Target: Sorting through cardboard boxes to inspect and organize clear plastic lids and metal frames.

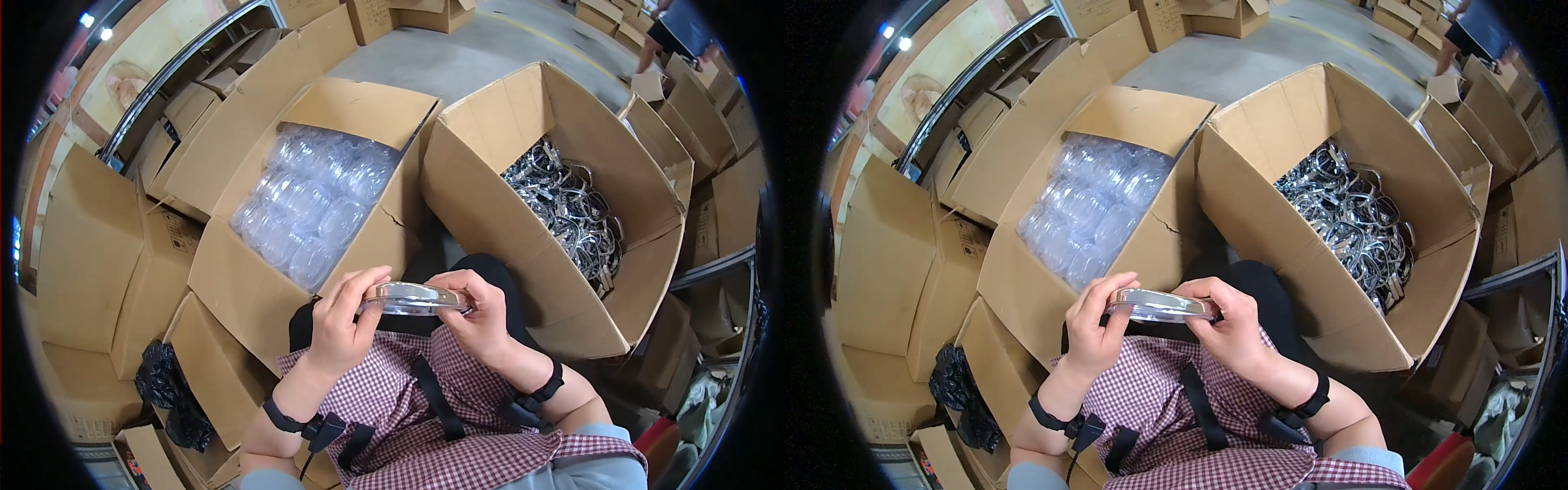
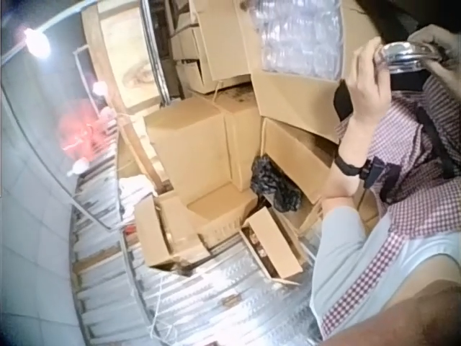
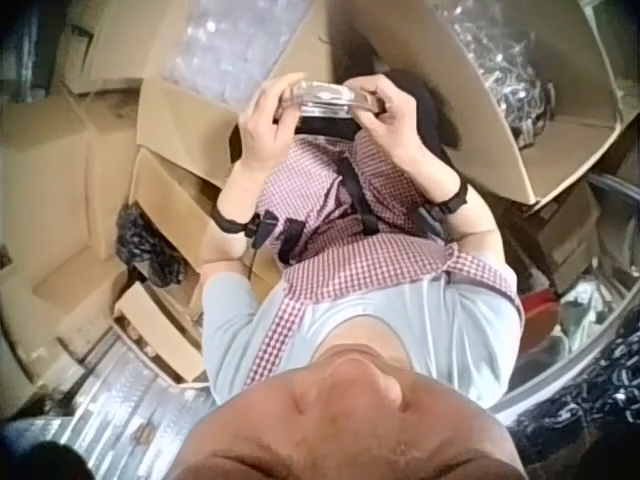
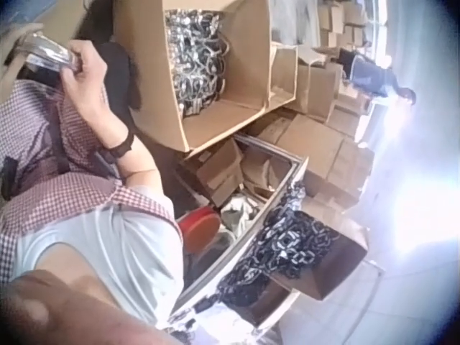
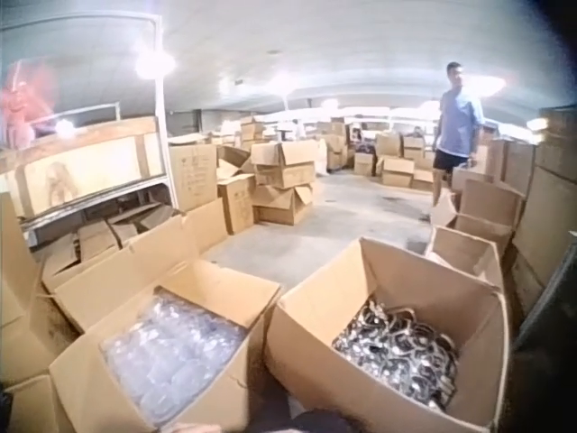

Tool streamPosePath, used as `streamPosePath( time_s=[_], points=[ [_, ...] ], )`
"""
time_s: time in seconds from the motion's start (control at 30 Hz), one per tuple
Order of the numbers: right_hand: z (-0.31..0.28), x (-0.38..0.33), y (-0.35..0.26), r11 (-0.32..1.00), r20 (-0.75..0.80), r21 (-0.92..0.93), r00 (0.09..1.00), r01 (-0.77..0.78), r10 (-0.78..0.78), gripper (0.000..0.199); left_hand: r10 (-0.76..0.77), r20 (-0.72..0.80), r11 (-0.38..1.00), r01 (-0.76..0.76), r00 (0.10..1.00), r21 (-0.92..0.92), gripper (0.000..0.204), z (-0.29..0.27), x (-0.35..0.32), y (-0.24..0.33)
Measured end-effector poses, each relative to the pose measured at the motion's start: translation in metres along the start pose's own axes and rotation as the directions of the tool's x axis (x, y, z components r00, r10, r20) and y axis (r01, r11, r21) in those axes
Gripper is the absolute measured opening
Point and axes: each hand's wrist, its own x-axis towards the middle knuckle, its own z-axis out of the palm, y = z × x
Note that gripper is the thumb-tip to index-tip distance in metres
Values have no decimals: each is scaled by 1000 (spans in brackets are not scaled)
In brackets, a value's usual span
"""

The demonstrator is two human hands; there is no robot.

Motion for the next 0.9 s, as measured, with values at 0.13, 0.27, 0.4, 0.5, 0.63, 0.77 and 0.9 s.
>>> streamPosePath(
  time_s=[0.13,0.27,0.4,0.5,0.63,0.77,0.9],
  points=[
    [-4,3,0,984,-6,-22,984,177,-178,25,-32,53,994,37,998,-100,28,6,-1,2],
    [-1,2,-4,983,-31,26,983,184,-183,25,-53,45,997,55,998,-46,24,5,-10,-1],
    [-2,1,-3,984,-38,10,983,179,-179,25,-42,-7,994,41,999,-103,23,9,-11,-4],
    [-4,0,-7,977,3,-40,977,211,-212,24,-6,-53,988,-2,999,-155,21,5,-4,1],
    [-4,-3,-7,988,61,-77,989,136,-132,24,23,-97,994,-33,995,-103,24,1,-2,3],
    [-5,-2,-2,979,75,-123,985,161,-153,22,15,-109,999,-11,994,37,26,-2,-5,6],
    [-8,3,-5,963,97,-216,985,159,-141,19,75,-139,996,-68,987,55,23,1,-5,0]
  ],
)
